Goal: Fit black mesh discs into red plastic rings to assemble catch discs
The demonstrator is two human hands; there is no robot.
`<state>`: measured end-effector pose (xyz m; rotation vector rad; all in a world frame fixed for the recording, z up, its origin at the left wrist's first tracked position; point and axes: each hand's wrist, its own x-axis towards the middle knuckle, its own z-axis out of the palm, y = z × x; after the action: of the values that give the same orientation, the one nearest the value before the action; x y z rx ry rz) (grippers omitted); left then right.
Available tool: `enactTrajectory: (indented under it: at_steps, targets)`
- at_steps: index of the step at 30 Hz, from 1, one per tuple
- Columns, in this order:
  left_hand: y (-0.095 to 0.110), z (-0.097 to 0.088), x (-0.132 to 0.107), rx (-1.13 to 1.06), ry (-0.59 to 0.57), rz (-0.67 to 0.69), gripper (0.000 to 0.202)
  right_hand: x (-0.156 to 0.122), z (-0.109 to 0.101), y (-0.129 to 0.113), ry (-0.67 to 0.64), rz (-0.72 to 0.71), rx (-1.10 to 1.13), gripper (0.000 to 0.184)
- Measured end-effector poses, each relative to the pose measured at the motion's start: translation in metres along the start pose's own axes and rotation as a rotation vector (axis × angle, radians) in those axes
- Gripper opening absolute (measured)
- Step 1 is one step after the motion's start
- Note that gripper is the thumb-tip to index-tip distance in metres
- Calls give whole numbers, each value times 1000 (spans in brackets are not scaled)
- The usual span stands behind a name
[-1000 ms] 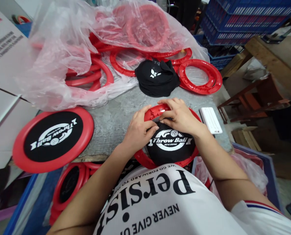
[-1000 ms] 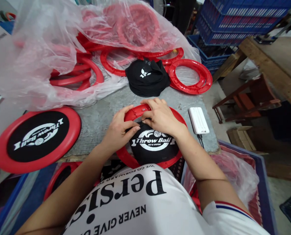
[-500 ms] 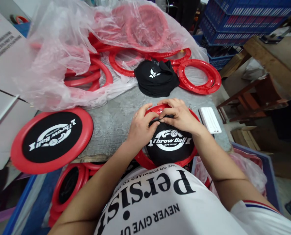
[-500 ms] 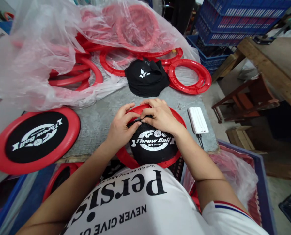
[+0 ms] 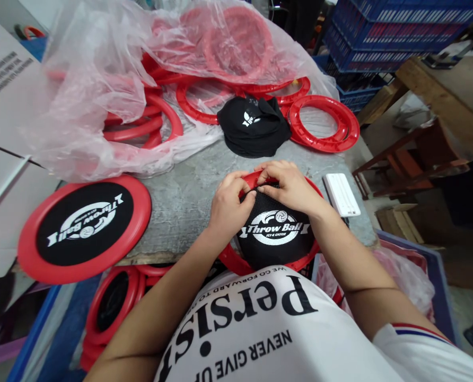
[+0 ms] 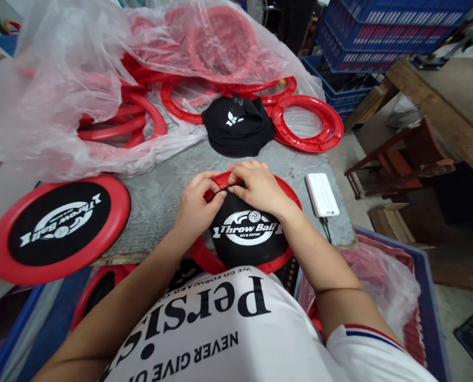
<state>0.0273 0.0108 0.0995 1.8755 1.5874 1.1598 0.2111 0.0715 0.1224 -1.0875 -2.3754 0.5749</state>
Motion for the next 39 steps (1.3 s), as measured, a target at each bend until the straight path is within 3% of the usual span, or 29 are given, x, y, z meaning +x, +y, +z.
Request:
enactTrajectory:
  at_steps: [27, 31, 33, 36, 39]
  targets:
    - [-4, 6, 12, 110, -28, -154, 21, 6, 11, -9, 34, 97, -73, 12]
    - [-6, 1, 13, 55, -110, -115, 14, 4, 10, -7, 23, 126, -88, 8]
    - [-7, -4, 13, 16, -188, -89, 9, 2, 6, -5, 3, 131, -84, 20]
    - [-7, -13, 13, -5, -275, -76, 20, 1, 0, -2, -64, 86, -70, 29]
    - [-7, -17, 14, -9, -321, -58, 26, 4, -1, -4, -92, 16, -59, 22]
